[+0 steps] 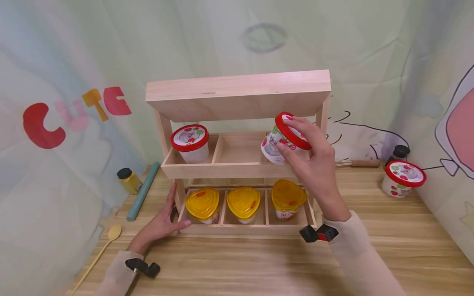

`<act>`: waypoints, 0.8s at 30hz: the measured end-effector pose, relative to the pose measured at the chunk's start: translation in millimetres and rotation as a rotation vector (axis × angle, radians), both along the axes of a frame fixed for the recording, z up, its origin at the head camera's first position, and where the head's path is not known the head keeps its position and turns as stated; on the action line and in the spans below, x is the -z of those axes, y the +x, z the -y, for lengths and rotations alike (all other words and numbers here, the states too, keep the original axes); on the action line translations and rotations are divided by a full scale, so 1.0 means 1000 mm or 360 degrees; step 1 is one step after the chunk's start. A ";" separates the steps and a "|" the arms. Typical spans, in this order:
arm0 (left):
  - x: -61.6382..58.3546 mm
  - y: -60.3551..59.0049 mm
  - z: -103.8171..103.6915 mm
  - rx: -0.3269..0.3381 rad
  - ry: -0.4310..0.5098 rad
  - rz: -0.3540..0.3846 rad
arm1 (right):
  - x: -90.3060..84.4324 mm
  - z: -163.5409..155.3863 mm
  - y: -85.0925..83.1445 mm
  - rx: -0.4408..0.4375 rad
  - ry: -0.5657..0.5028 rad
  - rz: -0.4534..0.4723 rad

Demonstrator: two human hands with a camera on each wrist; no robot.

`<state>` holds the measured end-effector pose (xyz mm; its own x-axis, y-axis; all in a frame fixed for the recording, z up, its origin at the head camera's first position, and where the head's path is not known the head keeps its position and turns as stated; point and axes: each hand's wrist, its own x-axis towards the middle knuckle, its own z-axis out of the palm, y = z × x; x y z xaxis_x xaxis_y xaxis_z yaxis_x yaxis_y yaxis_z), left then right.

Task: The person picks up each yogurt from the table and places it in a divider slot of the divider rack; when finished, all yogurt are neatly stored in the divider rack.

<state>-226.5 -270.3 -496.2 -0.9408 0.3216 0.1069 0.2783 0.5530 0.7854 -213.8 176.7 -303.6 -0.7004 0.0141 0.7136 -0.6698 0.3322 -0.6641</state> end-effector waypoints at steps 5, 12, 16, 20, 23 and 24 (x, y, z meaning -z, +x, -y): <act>0.000 0.001 0.001 0.0008 0.0010 -0.0005 | 0.000 0.010 -0.004 -0.0006 0.0035 -0.0007; 0.000 -0.001 0.000 0.0011 -0.0001 -0.0006 | 0.000 0.019 -0.008 -0.0085 -0.0010 0.0038; 0.001 -0.001 0.000 0.0011 0.0000 0.0002 | 0.001 0.024 -0.011 -0.0091 -0.0026 0.0068; 0.002 -0.001 0.001 0.0007 -0.0005 0.0004 | -0.001 0.029 -0.014 -0.0080 0.0003 0.0064; 0.003 -0.002 0.001 0.0007 -0.0004 -0.0004 | -0.002 0.032 -0.017 -0.0072 0.0029 0.0032; 0.003 -0.002 0.001 0.0008 -0.0002 -0.0005 | -0.002 0.033 -0.018 -0.0074 0.0038 0.0021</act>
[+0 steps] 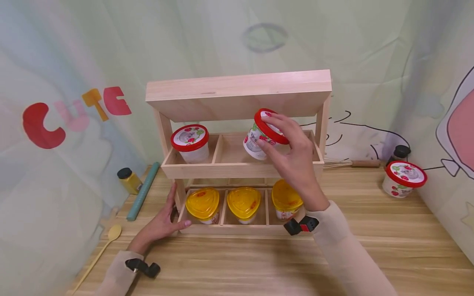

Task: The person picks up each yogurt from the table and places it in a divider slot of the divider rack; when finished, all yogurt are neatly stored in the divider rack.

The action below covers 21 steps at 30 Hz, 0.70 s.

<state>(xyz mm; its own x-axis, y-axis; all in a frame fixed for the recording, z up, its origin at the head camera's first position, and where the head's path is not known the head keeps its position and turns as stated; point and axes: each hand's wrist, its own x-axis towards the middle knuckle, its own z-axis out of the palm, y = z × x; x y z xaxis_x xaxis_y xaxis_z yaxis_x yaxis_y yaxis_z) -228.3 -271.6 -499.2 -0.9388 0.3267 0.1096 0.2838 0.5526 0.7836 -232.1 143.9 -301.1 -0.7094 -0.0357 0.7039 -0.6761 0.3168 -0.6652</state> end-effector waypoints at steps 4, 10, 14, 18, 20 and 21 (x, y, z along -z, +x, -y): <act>0.000 0.000 0.000 0.0000 0.0009 -0.0001 | -0.001 0.005 -0.005 -0.0015 0.0035 -0.0038; 0.000 0.000 0.000 0.0012 0.0024 -0.0004 | -0.002 0.015 -0.017 0.0001 0.0155 -0.0118; 0.000 0.000 0.000 0.0010 0.0020 -0.0001 | -0.001 0.021 -0.024 0.0040 0.0264 -0.0175; 0.000 0.000 0.000 0.0009 0.0011 -0.0006 | 0.001 0.027 -0.029 0.0030 0.0325 -0.0197; 0.000 0.000 0.000 0.0008 0.0012 -0.0006 | 0.003 0.030 -0.032 0.0021 0.0365 -0.0193; 0.000 0.000 0.000 0.0006 0.0012 -0.0004 | 0.003 0.031 -0.033 0.0020 0.0389 -0.0189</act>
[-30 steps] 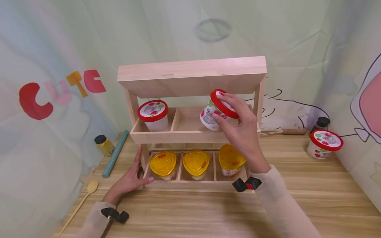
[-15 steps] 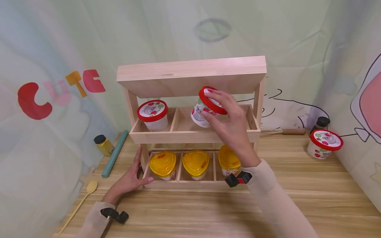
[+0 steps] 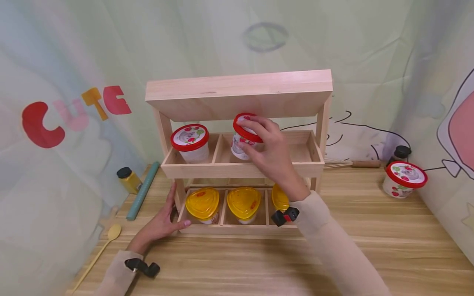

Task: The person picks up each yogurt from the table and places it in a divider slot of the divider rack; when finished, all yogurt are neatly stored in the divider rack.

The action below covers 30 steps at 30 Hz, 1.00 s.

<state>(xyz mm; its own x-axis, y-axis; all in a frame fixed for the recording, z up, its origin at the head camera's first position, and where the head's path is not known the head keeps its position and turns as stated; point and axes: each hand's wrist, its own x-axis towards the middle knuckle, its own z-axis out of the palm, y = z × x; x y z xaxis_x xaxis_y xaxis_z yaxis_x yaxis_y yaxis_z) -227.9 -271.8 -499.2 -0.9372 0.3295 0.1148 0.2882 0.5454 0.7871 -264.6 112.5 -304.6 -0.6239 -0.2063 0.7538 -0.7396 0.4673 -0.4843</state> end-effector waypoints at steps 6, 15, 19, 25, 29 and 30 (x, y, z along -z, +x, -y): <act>-0.001 0.001 0.000 -0.0002 0.0005 -0.0002 | 0.000 0.006 -0.002 0.0038 0.0150 0.0055; -0.002 0.002 0.000 0.0000 -0.0006 -0.0019 | -0.006 0.015 -0.011 0.0047 0.0359 0.0239; -0.003 0.002 0.000 0.0001 -0.0008 -0.0013 | -0.008 0.018 -0.015 0.0053 0.0386 0.0248; -0.003 0.002 0.000 0.0010 0.0006 -0.0033 | -0.010 0.019 -0.017 0.0041 0.0429 0.0281; -0.004 0.002 0.000 0.0008 0.0009 -0.0024 | -0.011 0.018 -0.010 -0.0021 0.0438 0.0393; -0.003 0.002 0.000 0.0007 0.0006 -0.0022 | -0.012 0.018 -0.008 -0.0034 0.0435 0.0429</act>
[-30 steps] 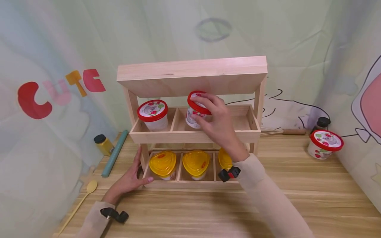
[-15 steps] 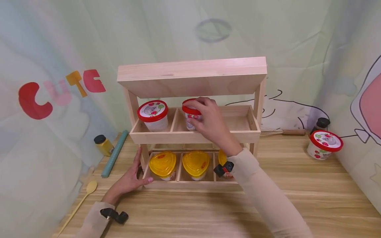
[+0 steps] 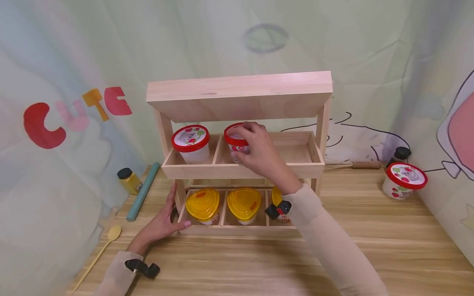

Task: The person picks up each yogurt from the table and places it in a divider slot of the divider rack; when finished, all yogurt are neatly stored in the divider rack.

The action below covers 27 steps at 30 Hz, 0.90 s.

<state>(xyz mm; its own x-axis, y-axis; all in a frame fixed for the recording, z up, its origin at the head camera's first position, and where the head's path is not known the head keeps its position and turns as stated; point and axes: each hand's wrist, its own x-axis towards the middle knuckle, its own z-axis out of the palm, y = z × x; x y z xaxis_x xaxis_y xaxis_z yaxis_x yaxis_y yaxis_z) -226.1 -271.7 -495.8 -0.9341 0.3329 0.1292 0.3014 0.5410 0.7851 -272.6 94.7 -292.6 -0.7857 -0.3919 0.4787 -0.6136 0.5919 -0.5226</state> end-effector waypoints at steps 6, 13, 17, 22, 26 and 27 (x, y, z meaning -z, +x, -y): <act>0.001 -0.002 -0.001 -0.0001 -0.0018 0.0008 | 0.000 -0.005 0.011 -0.0021 -0.0060 0.0108; 0.003 -0.002 0.001 0.0001 -0.0018 0.0006 | 0.003 -0.019 0.019 -0.0033 -0.0130 -0.0049; 0.003 -0.002 0.000 -0.0006 -0.0025 0.0012 | 0.005 -0.036 0.028 0.0015 -0.0175 -0.0141; 0.002 -0.002 0.001 -0.0001 -0.0011 0.0002 | 0.006 -0.060 0.039 0.0134 -0.0202 -0.0213; 0.003 -0.002 0.000 -0.0001 -0.0015 -0.0008 | 0.006 -0.082 0.046 0.0188 -0.0225 -0.0289; 0.003 -0.002 0.000 0.0001 -0.0018 -0.0009 | 0.006 -0.088 0.049 0.0205 -0.0230 -0.0302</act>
